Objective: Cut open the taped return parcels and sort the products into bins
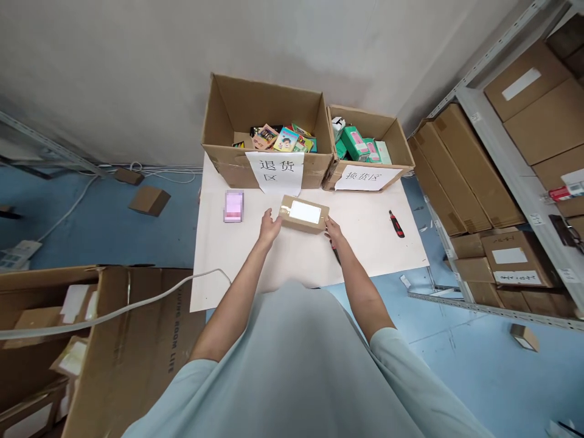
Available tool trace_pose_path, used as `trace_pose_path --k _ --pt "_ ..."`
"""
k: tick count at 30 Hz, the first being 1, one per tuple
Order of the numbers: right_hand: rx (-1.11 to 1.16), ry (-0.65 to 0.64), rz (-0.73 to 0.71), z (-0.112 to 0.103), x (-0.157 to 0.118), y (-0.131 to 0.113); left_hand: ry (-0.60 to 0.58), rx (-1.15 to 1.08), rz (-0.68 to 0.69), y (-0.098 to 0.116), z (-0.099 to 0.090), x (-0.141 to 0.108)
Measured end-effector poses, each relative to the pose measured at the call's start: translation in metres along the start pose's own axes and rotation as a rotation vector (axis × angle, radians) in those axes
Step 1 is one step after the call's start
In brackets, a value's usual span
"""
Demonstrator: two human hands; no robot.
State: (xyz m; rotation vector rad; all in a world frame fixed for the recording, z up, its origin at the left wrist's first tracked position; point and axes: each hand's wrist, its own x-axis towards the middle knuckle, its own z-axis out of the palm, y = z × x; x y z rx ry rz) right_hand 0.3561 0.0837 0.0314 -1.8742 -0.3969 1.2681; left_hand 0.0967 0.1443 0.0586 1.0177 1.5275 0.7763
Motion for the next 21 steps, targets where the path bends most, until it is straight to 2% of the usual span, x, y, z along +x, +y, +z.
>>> trace_pose_path --k 3,8,13,16,21 --pt "-0.052 -0.012 -0.058 0.007 -0.003 0.002 -0.036 0.060 -0.064 -0.017 -0.002 -0.002" --pt "-0.103 -0.061 -0.143 0.007 -0.021 0.017 -0.086 0.044 -0.034 -0.055 -0.012 -0.034" --pt "-0.151 -0.179 -0.222 -0.017 -0.061 0.051 -0.055 0.063 0.108 -0.094 -0.027 -0.073" --pt "-0.175 -0.256 -0.249 -0.032 -0.093 0.073 -0.019 0.037 0.116 -0.113 -0.034 -0.098" --pt "-0.238 -0.302 -0.214 -0.051 -0.131 0.099 0.067 -0.037 0.097 -0.121 -0.036 -0.132"
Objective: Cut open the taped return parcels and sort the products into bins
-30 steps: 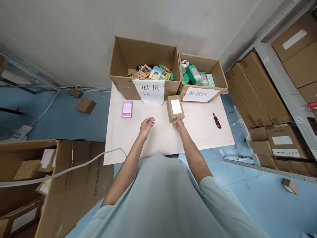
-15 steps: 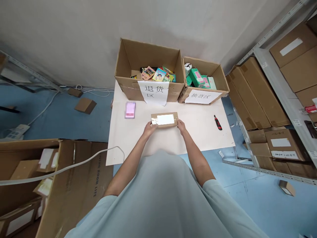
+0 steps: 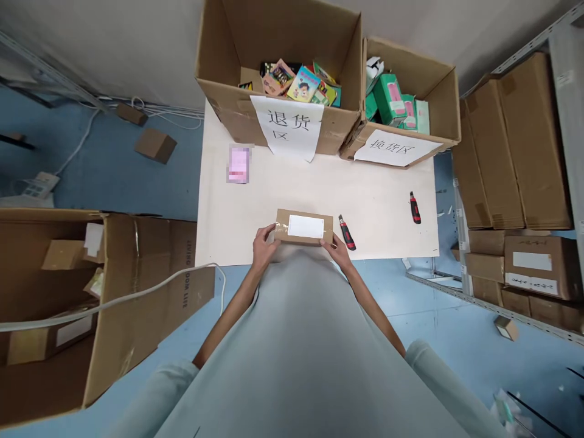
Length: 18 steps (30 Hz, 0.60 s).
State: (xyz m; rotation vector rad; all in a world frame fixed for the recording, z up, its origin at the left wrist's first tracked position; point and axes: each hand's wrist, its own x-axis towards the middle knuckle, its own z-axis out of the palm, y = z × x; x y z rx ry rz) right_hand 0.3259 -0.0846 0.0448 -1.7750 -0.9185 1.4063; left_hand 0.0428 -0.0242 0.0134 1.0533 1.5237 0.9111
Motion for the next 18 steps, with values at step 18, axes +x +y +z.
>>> trace_pose_path --k 18 --pt "-0.011 -0.050 0.206 -0.026 0.042 0.030 0.021 0.023 -0.366 -0.009 0.007 0.014"
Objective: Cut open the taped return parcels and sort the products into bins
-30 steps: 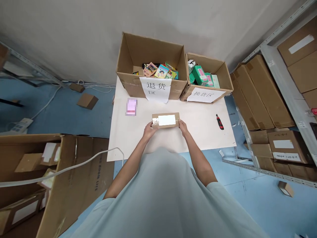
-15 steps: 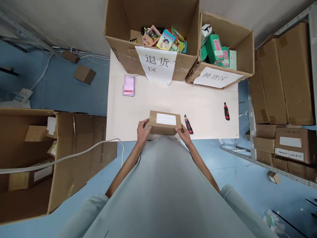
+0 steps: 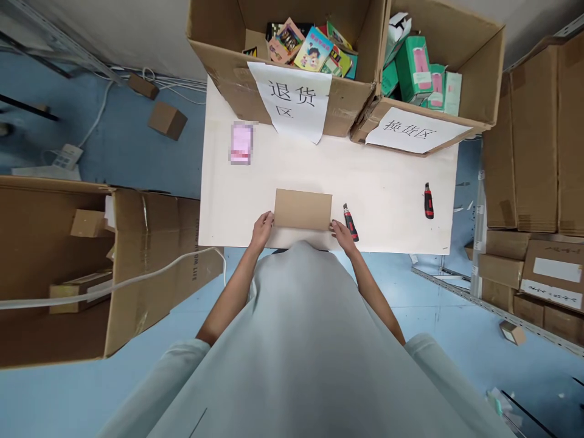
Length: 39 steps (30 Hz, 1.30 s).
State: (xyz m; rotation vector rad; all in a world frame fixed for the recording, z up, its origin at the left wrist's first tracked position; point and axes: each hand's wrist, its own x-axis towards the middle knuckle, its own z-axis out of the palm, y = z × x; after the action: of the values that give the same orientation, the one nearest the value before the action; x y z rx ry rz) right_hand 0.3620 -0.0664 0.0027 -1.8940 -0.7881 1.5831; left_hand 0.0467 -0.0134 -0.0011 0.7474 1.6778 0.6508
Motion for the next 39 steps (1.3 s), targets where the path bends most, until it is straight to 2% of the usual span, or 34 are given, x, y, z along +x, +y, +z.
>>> trace_pose_path --k 4,7,9,14,16,18,21,25,28,31,36,39 --pt "0.029 -0.014 -0.020 0.006 -0.017 0.016 -0.025 -0.067 -0.054 -0.018 0.002 -0.018" --pt "-0.018 0.022 -0.089 0.005 -0.022 0.014 -0.008 -0.043 -0.025 -0.018 0.004 -0.025" --pt "-0.040 0.045 -0.140 -0.002 -0.024 0.004 -0.005 -0.005 0.040 -0.011 0.004 -0.027" --pt "-0.053 0.085 -0.341 -0.022 -0.024 -0.036 0.070 0.078 0.351 0.023 0.003 -0.031" --pt "-0.082 0.100 -0.373 -0.026 -0.019 -0.050 0.067 0.082 0.405 0.035 0.006 -0.029" --pt "-0.116 0.100 -0.365 -0.027 -0.011 -0.057 0.038 0.072 0.391 0.042 0.010 -0.025" --pt "-0.141 0.067 -0.356 -0.027 0.000 -0.055 -0.006 0.047 0.312 0.038 0.015 -0.017" --pt "-0.078 0.060 -0.350 -0.026 0.005 -0.034 -0.048 -0.009 0.251 0.016 0.012 -0.012" --pt "-0.051 0.096 -0.257 -0.024 0.005 -0.017 -0.031 0.034 0.205 -0.001 0.008 -0.012" --pt "-0.072 0.080 -0.160 -0.016 0.007 -0.007 -0.034 0.070 0.161 -0.011 0.007 -0.012" --pt "-0.090 -0.027 -0.187 -0.003 0.011 -0.007 -0.056 0.076 0.145 -0.011 0.015 -0.008" --pt "-0.092 0.006 -0.180 -0.001 0.011 -0.009 -0.052 0.103 0.192 -0.005 0.020 -0.005"
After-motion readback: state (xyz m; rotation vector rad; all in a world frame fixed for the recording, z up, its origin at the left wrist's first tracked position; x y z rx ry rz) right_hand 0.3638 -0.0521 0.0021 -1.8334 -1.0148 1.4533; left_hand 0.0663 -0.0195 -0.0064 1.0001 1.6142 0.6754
